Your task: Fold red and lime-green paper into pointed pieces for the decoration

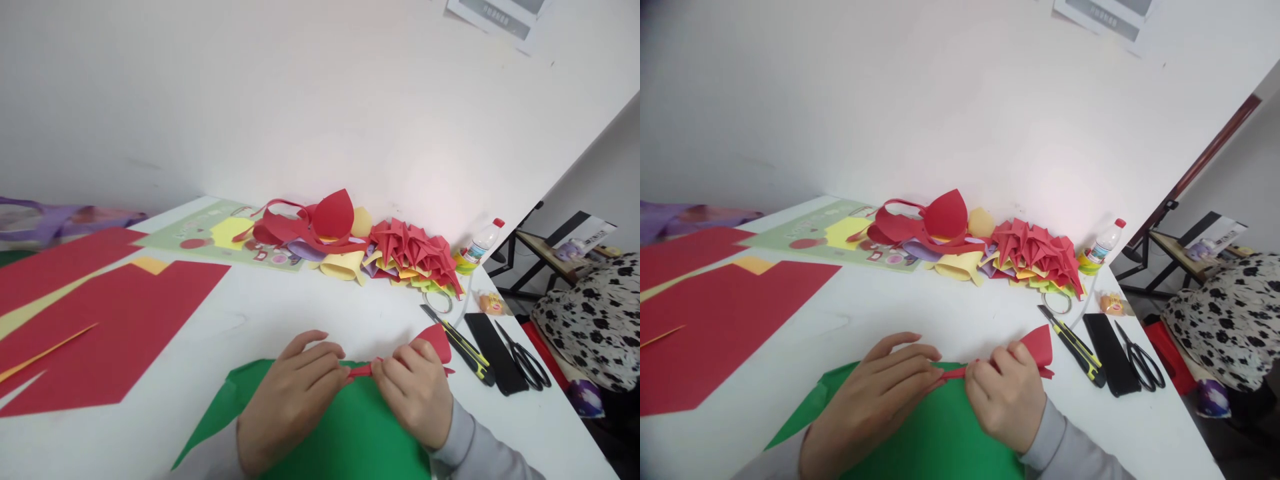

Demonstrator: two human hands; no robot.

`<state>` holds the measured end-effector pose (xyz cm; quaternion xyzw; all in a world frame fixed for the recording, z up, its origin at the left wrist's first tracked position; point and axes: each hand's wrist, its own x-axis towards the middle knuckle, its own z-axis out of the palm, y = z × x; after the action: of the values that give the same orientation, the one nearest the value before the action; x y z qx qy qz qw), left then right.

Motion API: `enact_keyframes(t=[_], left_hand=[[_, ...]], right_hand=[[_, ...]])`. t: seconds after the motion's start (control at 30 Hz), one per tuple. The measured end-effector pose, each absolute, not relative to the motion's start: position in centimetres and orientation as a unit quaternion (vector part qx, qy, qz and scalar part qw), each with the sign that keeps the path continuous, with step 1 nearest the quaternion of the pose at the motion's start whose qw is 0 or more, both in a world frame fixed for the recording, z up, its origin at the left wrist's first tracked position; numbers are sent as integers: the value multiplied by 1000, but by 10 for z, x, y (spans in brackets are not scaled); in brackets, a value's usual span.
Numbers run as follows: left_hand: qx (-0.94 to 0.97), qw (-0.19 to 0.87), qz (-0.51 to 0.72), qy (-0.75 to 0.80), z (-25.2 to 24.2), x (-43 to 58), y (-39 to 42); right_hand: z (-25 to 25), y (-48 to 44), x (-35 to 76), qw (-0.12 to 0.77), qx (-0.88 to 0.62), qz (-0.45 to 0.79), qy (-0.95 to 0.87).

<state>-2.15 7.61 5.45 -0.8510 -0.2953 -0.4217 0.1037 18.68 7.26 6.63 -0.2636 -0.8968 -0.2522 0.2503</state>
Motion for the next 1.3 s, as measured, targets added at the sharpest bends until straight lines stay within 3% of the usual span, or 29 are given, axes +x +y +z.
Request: enact_keyframes(t=[0.57, 1.3], left_hand=[[-876, 160, -382, -247, 48, -14, 71], [-845, 188, -384, -321, 36, -11, 69]], right_hand=[[61, 66, 176, 259, -250, -254, -898], [54, 77, 181, 268, -298, -196, -895]])
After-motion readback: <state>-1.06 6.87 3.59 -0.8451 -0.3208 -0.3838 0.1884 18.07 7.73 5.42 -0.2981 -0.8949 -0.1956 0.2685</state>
